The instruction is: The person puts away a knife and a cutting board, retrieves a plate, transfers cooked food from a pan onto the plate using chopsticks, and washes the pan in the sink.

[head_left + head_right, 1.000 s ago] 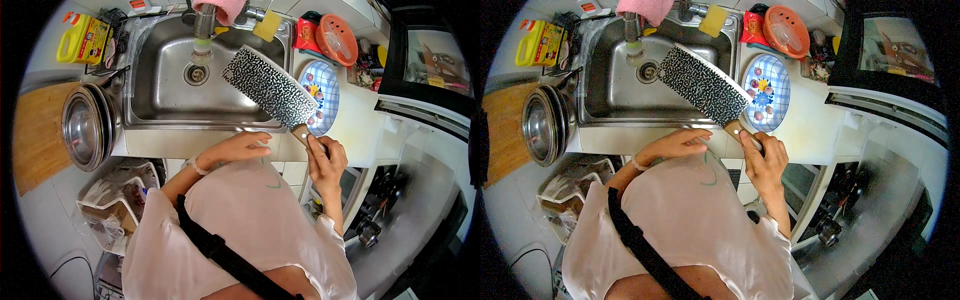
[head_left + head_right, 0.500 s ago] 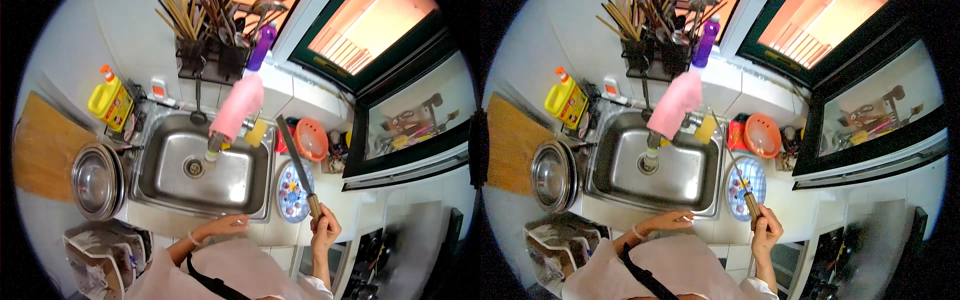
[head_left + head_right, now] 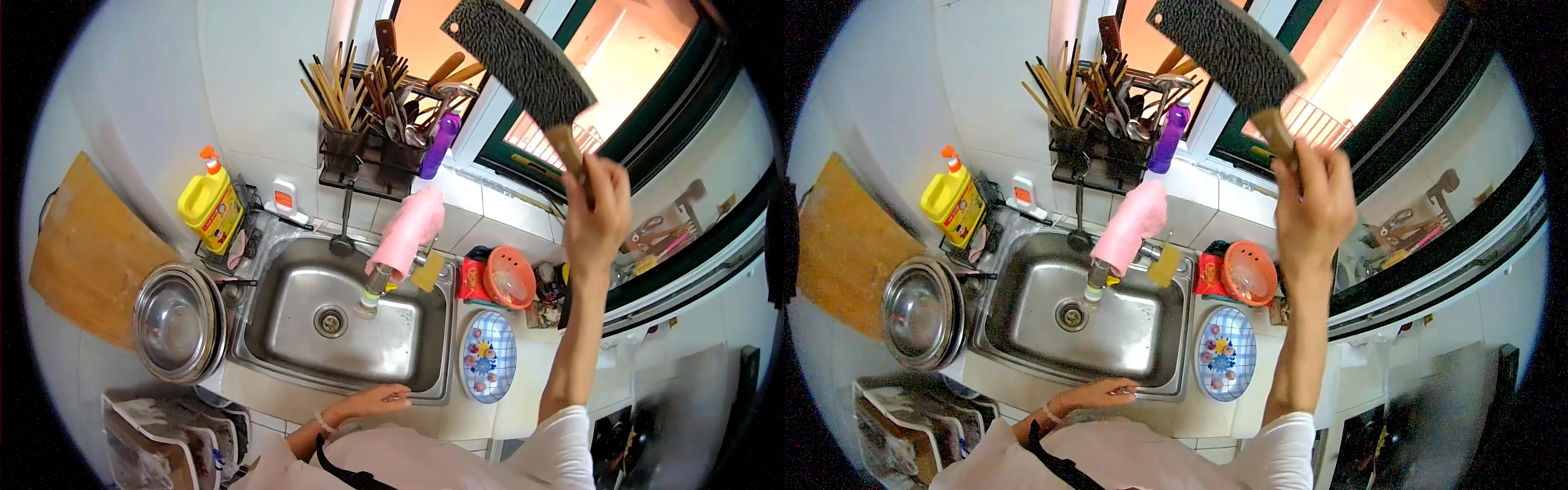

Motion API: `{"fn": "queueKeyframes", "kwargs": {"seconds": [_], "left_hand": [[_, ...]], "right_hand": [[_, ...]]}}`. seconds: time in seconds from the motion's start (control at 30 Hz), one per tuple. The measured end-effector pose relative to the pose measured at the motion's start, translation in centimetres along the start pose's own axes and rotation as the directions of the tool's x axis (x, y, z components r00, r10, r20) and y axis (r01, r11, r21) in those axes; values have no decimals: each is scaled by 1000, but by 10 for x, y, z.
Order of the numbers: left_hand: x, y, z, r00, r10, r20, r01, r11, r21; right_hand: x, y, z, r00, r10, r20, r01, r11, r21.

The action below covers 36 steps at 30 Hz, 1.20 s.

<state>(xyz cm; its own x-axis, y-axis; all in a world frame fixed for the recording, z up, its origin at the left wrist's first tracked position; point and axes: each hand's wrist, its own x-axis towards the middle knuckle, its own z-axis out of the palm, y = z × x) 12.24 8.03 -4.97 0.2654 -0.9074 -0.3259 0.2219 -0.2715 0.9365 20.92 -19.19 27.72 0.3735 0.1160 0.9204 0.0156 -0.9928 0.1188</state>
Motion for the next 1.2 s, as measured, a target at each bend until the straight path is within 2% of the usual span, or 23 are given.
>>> {"fn": "queueKeyframes", "kwargs": {"seconds": [0.07,0.13,0.2,0.27,0.37,0.5,0.6,0.67,0.8,0.87,0.9,1.0,1.2], "left_hand": [[0,-5,-3,1000,10,-12,-10,1000,-6],[-2,-10,-7,1000,17,-22,-18,1000,-9],[0,-13,-9,998,39,-55,-36,998,49],[0,-12,-13,997,55,-61,-52,997,53],[-1,-12,-17,997,52,-52,-49,997,65],[-4,-10,-24,994,53,-91,-46,996,75],[-1,-17,-25,994,46,-101,-38,996,79],[1,-20,-27,994,40,-106,-30,996,88],[4,-23,-35,995,19,-95,-10,996,91],[6,-25,-37,994,15,-106,-8,998,67],[5,-24,-38,992,26,-121,-17,997,80],[7,-27,-41,989,44,-141,-33,996,78],[7,-24,-47,989,35,-144,-29,999,39]], "right_hand": [[38,9,10,998,-37,46,40,997,-70],[73,19,17,981,-76,181,107,980,-170],[103,16,22,946,-48,321,109,979,-174],[119,27,44,929,-66,364,130,979,-155],[131,34,68,860,-128,493,238,957,-167],[136,41,86,837,-150,526,253,959,-129],[137,42,91,840,-126,528,185,981,-60],[138,33,92,813,-163,559,266,958,-106],[142,38,105,804,-189,563,313,941,-131],[144,40,104,827,-197,527,279,957,-80],[145,42,104,820,-131,557,207,975,-76],[147,50,101,842,-92,532,146,987,-61],[143,62,104,836,-78,543,140,988,-73]]}}
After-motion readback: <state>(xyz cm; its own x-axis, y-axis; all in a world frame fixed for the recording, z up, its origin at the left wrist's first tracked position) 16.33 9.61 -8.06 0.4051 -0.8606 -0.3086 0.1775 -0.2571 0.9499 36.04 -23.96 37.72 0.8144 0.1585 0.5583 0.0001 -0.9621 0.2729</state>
